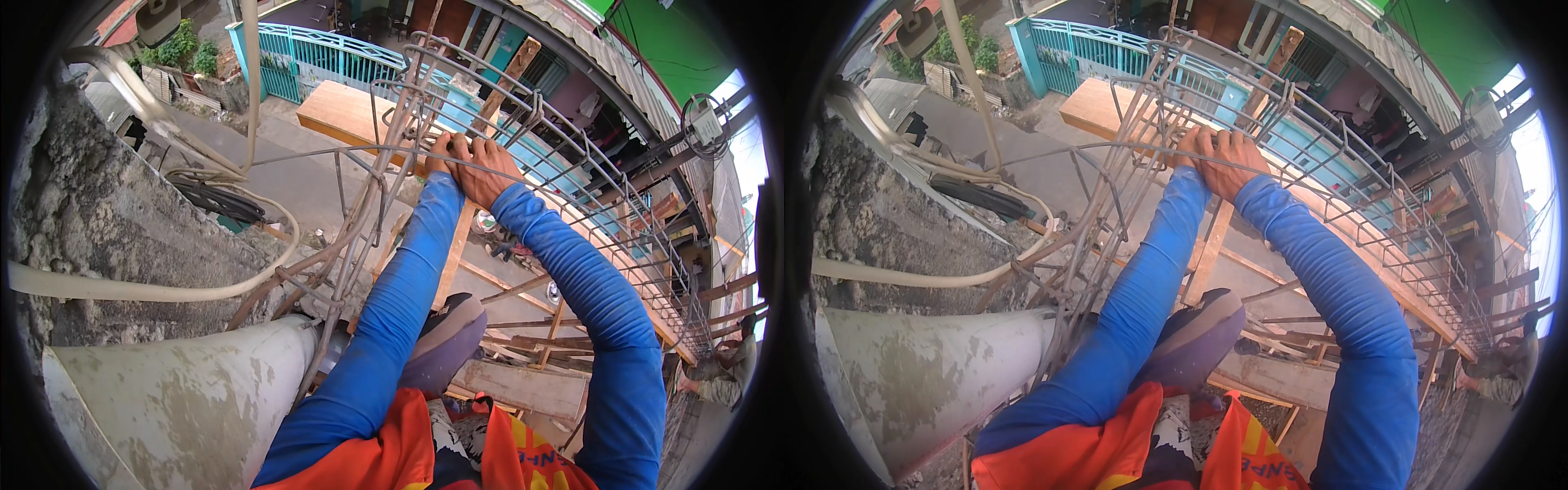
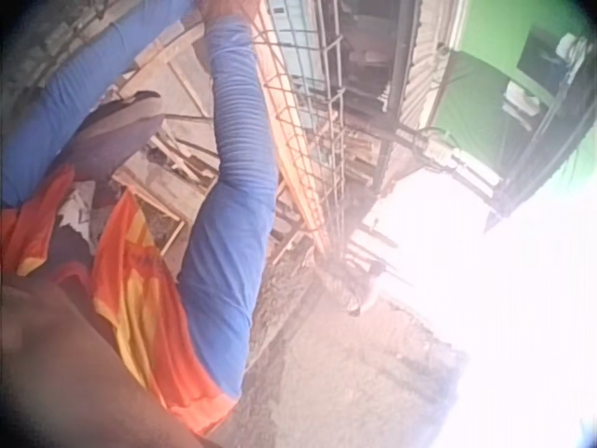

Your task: The person is assembling a rebar cage on scaffolding at a construction site. They use pliers to bend and secure wire ties around intersecting steel bars, forming a grid structure.

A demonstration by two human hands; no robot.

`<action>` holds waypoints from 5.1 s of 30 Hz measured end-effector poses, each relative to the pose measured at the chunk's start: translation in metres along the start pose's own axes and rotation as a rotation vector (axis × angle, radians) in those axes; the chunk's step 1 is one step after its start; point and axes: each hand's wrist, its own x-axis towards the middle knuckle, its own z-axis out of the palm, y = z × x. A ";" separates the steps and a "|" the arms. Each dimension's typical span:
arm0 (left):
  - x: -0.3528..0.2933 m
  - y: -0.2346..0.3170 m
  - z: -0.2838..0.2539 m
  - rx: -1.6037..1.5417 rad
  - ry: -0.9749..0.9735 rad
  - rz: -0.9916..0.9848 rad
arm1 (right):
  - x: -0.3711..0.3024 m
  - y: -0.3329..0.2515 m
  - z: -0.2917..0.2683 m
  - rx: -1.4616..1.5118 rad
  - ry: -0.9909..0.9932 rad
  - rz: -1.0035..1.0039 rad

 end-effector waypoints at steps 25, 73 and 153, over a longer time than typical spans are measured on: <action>-0.020 -0.011 0.023 0.128 0.196 -0.001 | -0.034 -0.011 0.012 0.136 0.133 0.197; 0.001 0.033 -0.020 0.191 0.021 0.203 | 0.004 -0.024 -0.012 0.160 -0.133 0.083; -0.067 -0.011 -0.014 0.170 0.330 0.254 | -0.157 0.035 -0.052 0.936 0.542 0.736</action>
